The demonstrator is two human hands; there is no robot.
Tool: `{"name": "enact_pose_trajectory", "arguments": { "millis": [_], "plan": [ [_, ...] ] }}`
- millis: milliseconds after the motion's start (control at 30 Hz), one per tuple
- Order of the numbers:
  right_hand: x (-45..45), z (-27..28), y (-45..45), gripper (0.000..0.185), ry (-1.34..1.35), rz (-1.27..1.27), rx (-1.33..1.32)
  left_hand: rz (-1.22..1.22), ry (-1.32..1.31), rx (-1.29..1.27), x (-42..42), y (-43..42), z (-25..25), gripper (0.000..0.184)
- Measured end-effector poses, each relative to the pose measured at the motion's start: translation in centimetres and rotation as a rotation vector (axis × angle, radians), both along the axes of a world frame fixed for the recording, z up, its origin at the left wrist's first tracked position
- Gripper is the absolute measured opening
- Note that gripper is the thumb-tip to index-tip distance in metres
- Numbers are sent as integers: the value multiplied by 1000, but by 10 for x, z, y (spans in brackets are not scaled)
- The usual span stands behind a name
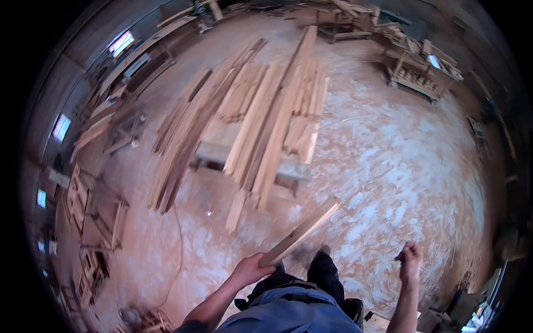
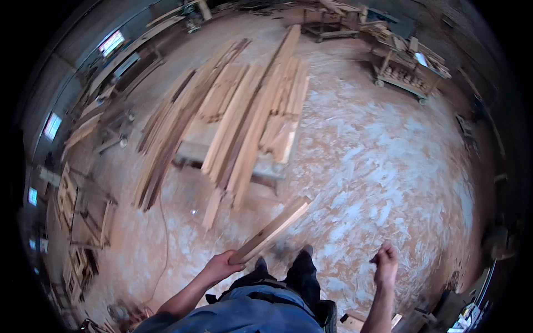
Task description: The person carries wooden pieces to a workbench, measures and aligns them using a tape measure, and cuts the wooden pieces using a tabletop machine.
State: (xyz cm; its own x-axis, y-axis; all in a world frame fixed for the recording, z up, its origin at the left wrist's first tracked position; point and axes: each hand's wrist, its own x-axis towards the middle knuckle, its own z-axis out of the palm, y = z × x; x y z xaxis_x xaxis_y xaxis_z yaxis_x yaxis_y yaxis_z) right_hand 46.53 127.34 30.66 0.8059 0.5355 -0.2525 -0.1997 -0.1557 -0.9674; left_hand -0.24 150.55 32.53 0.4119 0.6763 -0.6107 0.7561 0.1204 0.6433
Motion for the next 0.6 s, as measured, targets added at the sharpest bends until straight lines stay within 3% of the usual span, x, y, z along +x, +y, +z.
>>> {"name": "enact_pose_trajectory", "arguments": {
  "millis": [167, 300, 367, 467, 533, 600],
  "plan": [
    [41, -100, -28, 8, 234, -240, -144, -49, -51, -10, 92, 75, 4, 51],
    [112, -101, 27, 7, 287, -247, -188, 34, -111, -94, 197, 124, 25, 47],
    [149, -52, 79, 14, 252, -234, -111, 91, -127, -119, 253, 150, 61, 45],
    [208, -7, 129, 18, 183, -192, 123, -53, -101, 28, 309, 198, 39, 46],
    [242, 53, 167, 19, 173, -194, 408, -55, -129, 55, 345, 222, 22, 48],
    [269, 127, 203, 26, -30, -84, 583, -59, -136, 48, 380, 249, 4, 49]
  ]
}}
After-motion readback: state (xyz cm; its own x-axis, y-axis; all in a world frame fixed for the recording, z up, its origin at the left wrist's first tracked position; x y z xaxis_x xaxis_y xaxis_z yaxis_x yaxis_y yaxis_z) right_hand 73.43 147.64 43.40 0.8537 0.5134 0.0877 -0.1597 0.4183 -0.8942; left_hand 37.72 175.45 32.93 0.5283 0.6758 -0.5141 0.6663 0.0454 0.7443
